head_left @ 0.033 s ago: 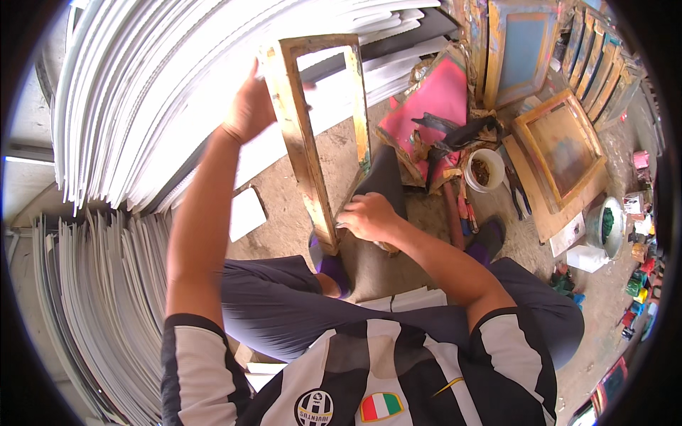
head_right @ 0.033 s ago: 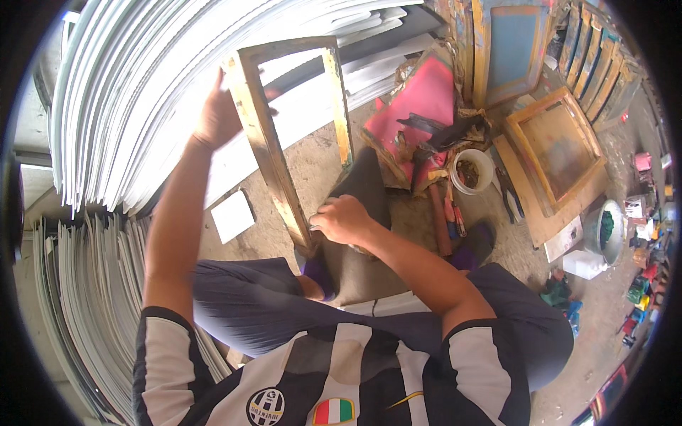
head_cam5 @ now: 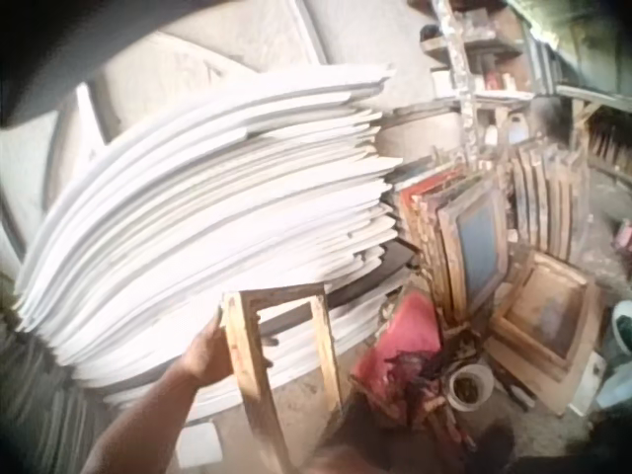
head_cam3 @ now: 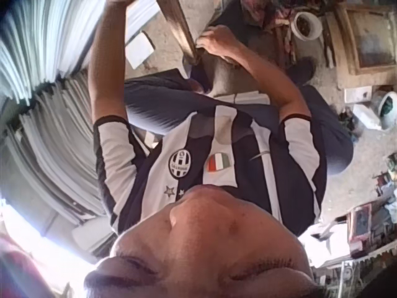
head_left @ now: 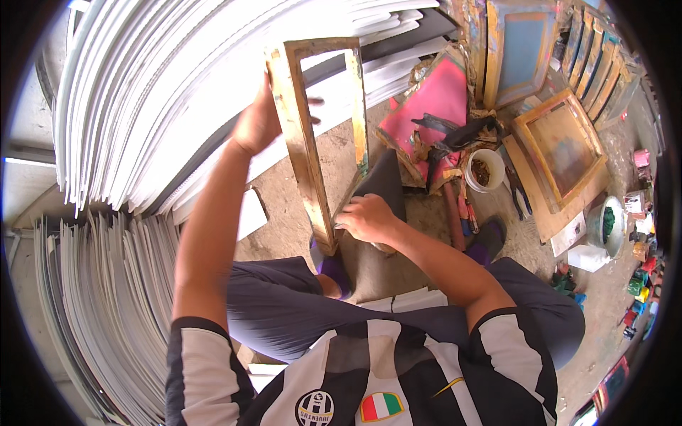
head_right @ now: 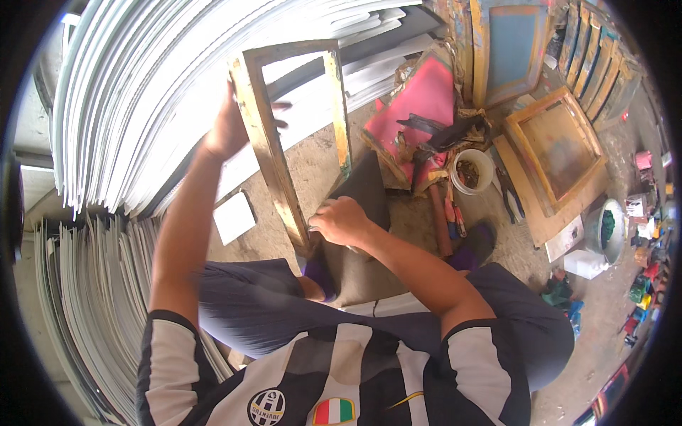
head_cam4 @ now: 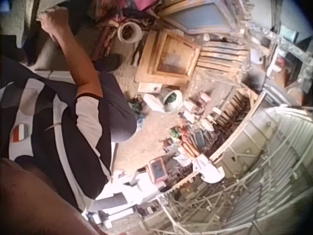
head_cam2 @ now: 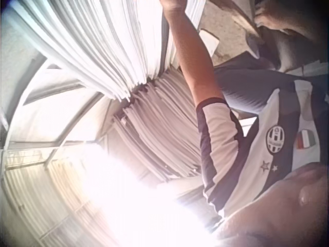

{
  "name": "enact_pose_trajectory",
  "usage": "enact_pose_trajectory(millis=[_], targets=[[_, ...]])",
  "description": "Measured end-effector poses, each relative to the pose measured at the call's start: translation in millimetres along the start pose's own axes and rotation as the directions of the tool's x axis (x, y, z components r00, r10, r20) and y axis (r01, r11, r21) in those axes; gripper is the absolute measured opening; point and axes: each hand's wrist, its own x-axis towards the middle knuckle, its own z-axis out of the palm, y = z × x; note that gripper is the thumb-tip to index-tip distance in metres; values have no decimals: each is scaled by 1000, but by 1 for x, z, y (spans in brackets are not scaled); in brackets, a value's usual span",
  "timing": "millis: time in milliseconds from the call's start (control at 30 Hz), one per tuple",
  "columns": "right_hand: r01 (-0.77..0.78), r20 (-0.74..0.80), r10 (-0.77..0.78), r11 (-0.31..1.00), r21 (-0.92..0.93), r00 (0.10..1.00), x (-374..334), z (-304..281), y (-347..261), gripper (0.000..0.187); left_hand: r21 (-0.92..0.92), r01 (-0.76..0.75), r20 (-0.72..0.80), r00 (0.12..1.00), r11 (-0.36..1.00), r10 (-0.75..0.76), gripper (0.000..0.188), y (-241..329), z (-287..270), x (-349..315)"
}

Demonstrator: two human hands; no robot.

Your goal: The person sits on the floor and uses a small metal tool to scrape and pry at the edges of a wooden frame. They work on removing old material from the frame's corners and sides, occasionally turning the frame to access different areas.

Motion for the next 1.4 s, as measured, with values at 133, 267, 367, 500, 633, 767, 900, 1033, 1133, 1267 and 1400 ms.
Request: enact_pose_trajectory(millis=[133,267,367,500,633,767,900,1033,1133,1267,1400], targets=[[2,126,9,996,-85,992,4,8,-8,8,-24,-102,-172,980,995,96,100,-74,32,-39],[3,117,7,996,-92,993,1,8,-9,11,41,-123,-376,918,992,129,44,-118,70,-83],[36,155,-28,998,-51,987,3,7,-23,14,59,-67,-495,864,996,87,39,-108,82,-82],[29,176,-29,1000,3,984,12,-2,-40,16,107,39,-494,869,993,19,49,-81,86,-71],[-33,153,34,999,-9,988,19,4,-34,20,158,164,-481,874,974,-69,64,-78,71,-38],[-129,9,128,990,63,992,25,2,-18,19,209,190,-413,906,959,-89,68,-83,47,8],[-242,-90,251,965,101,964,27,2,-7,28,356,241,-430,900,903,-71,64,-86,35,46],[-244,-66,253,962,120,965,30,10,-8,49,598,285,-463,886,750,33,67,-101,7,64],[-244,-93,258,960,137,962,31,10,-12,44,586,313,-485,875,748,14,74,-105,10,60],[-256,-112,277,951,172,954,30,10,-16,35,631,327,-510,859,703,57,82,-123,10,25],[-257,-237,255,966,20,938,30,-9,-26,35,624,447,-567,823,641,-23,85,-119,26,-15]])
